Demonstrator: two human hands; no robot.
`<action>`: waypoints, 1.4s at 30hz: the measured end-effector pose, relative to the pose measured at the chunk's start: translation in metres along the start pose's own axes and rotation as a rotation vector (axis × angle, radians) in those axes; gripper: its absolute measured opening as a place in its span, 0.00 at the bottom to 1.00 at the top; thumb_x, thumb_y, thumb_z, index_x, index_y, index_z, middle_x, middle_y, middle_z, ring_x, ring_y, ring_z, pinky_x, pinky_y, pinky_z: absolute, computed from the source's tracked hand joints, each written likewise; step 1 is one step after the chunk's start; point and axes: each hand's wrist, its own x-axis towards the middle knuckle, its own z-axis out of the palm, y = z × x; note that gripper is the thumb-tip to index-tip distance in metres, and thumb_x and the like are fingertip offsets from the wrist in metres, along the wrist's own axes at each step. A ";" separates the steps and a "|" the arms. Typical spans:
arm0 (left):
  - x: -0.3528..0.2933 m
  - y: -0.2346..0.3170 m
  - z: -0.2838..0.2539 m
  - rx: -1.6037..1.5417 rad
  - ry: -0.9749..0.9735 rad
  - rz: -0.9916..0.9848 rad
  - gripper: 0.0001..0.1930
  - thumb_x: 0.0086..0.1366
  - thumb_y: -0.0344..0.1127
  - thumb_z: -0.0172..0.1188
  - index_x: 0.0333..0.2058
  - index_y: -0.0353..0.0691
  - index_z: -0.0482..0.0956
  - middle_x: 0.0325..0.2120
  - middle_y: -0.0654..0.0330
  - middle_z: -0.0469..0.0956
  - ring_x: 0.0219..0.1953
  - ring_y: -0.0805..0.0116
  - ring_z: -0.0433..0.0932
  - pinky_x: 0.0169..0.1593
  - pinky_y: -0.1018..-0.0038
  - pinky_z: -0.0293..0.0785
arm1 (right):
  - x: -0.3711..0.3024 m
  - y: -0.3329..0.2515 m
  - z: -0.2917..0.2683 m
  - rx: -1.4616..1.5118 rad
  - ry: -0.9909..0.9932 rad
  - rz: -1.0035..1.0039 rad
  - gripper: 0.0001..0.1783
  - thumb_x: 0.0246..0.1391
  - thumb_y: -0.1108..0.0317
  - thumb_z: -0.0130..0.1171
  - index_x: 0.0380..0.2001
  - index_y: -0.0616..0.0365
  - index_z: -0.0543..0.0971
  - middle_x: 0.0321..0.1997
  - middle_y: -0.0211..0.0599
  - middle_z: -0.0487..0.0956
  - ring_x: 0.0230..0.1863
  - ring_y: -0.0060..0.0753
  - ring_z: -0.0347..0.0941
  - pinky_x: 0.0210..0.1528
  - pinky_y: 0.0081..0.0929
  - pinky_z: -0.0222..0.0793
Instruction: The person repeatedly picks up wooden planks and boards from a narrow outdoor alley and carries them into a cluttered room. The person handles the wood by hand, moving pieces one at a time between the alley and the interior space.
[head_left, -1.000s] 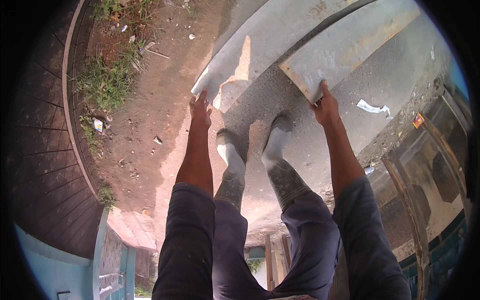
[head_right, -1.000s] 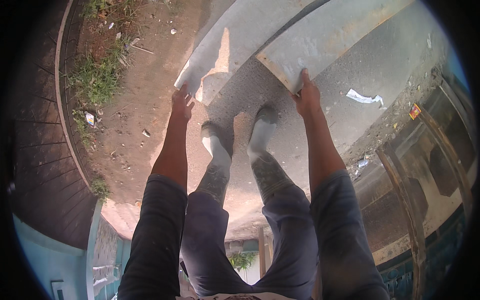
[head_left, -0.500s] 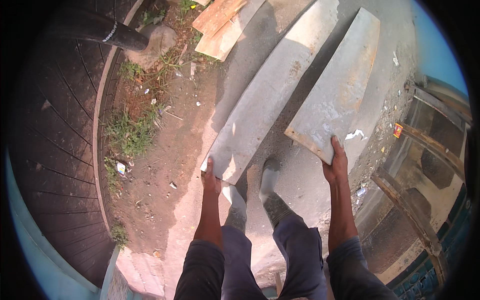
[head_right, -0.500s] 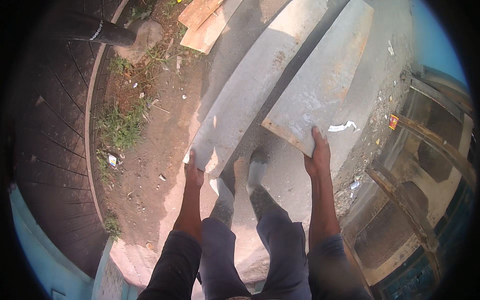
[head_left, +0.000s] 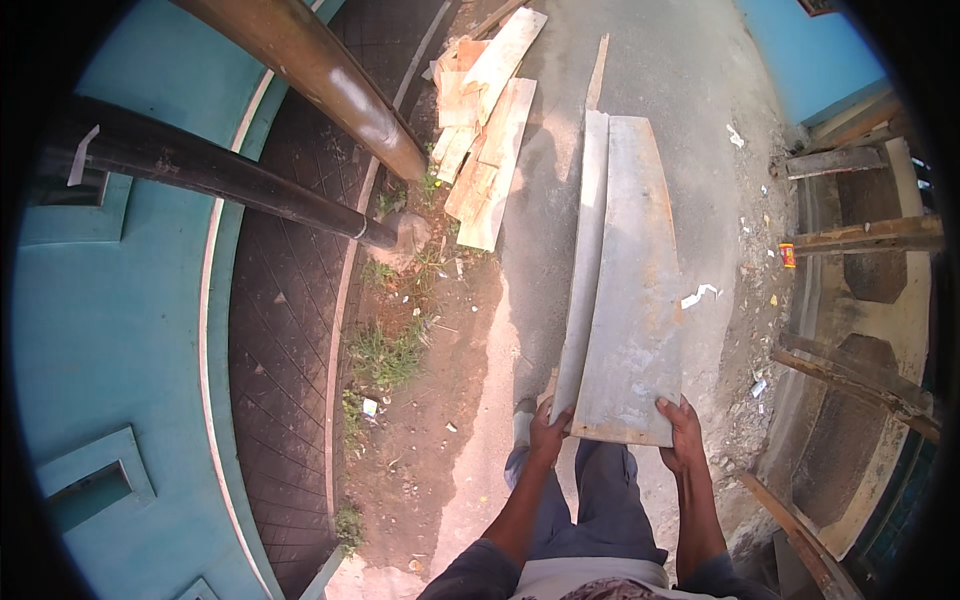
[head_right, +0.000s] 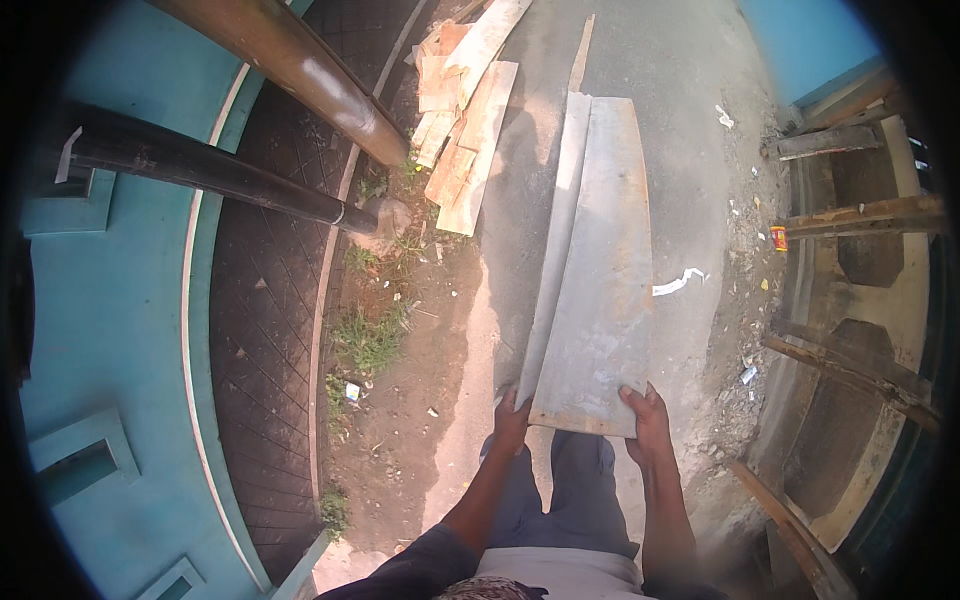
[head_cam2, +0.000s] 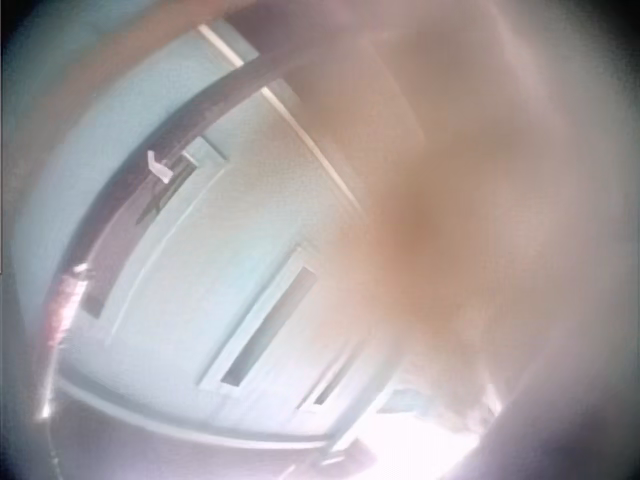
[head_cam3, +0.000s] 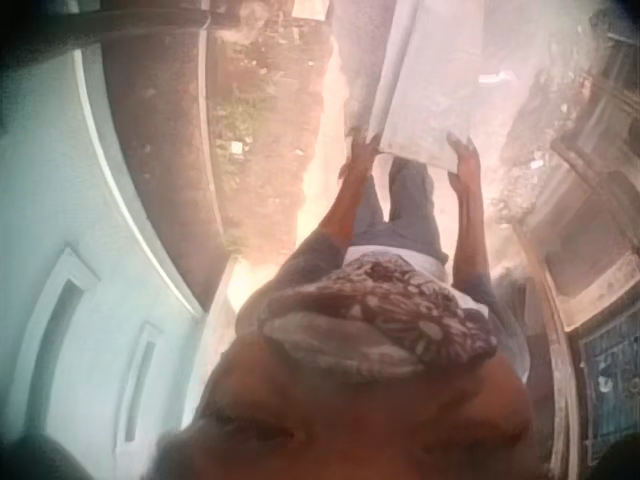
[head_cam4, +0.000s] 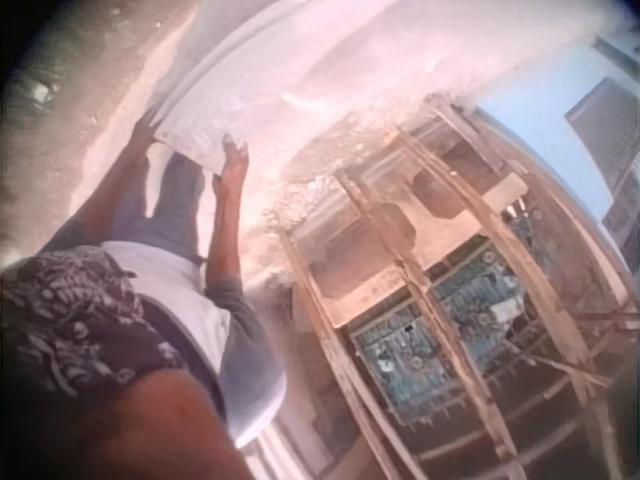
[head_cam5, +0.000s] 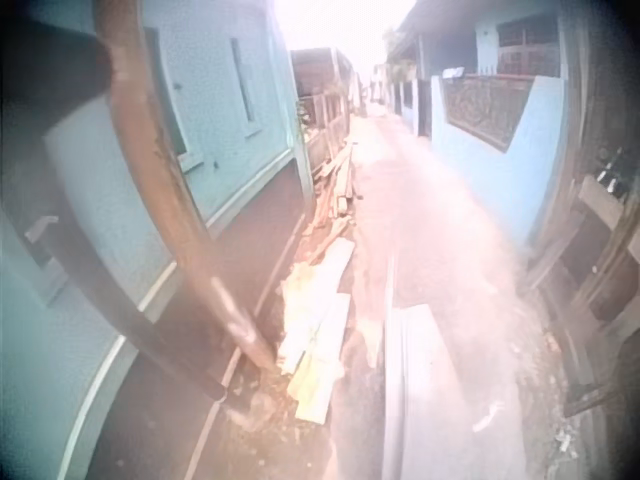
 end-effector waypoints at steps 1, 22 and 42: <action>-0.018 -0.003 -0.008 0.008 -0.017 -0.015 0.24 0.66 0.36 0.63 0.58 0.38 0.69 0.44 0.58 0.79 0.41 0.70 0.80 0.40 0.72 0.81 | -0.021 0.003 -0.007 -0.014 -0.026 0.018 0.24 0.57 0.70 0.57 0.56 0.64 0.68 0.51 0.41 0.77 0.51 0.35 0.76 0.56 0.34 0.72; -0.170 0.012 -0.005 -0.204 -0.240 -0.406 0.32 0.72 0.60 0.43 0.63 0.41 0.63 0.57 0.54 0.71 0.57 0.57 0.73 0.59 0.59 0.70 | -0.128 0.093 -0.078 -0.327 0.171 -0.044 0.31 0.59 0.59 0.58 0.57 0.71 0.66 0.60 0.53 0.64 0.61 0.44 0.64 0.60 0.37 0.62; -0.002 0.051 0.135 0.117 -0.468 -0.654 0.50 0.61 0.75 0.46 0.67 0.38 0.54 0.62 0.49 0.66 0.62 0.50 0.68 0.63 0.52 0.64 | -0.123 -0.069 -0.156 -0.322 0.056 0.141 0.28 0.51 0.66 0.66 0.51 0.76 0.73 0.46 0.50 0.80 0.43 0.41 0.79 0.49 0.33 0.72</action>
